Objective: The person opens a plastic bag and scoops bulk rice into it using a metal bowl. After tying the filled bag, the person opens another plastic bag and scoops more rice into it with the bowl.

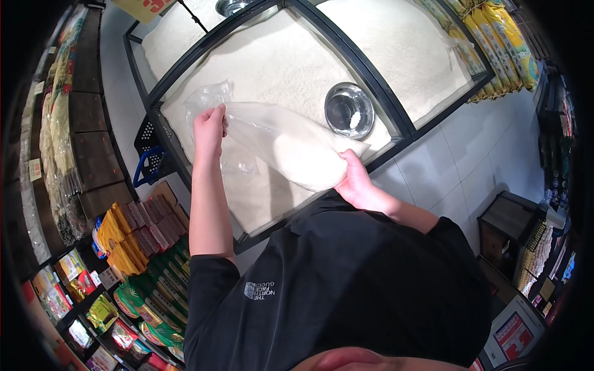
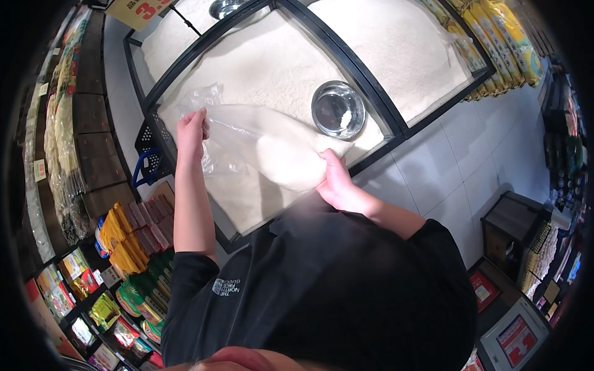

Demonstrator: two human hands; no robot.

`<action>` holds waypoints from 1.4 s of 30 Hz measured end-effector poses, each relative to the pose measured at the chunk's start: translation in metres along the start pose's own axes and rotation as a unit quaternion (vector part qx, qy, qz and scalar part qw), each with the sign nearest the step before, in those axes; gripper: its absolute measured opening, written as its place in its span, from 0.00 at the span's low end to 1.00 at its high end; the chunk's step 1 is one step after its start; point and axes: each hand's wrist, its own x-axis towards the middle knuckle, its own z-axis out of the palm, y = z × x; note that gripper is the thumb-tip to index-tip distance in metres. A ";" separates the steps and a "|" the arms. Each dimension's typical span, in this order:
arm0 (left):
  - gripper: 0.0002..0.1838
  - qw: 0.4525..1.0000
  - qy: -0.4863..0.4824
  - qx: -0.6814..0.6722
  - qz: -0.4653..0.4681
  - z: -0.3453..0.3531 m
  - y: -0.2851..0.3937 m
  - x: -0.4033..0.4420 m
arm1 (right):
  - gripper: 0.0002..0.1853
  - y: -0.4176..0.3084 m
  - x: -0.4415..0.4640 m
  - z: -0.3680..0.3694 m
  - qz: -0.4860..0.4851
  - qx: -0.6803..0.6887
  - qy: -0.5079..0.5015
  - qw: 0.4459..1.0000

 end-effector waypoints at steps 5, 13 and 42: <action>0.19 1.000 0.000 -0.008 -0.007 -0.004 -0.006 0.007 | 0.26 -0.004 -0.007 0.015 -0.066 -0.025 0.039 0.997; 0.19 1.000 -0.002 -0.004 -0.017 -0.006 -0.019 0.019 | 0.30 -0.006 -0.006 0.018 -0.113 -0.041 0.019 0.993; 0.18 0.999 -0.025 0.009 -0.044 0.010 -0.040 0.042 | 0.37 -0.006 -0.016 0.028 -0.186 -0.073 -0.030 0.979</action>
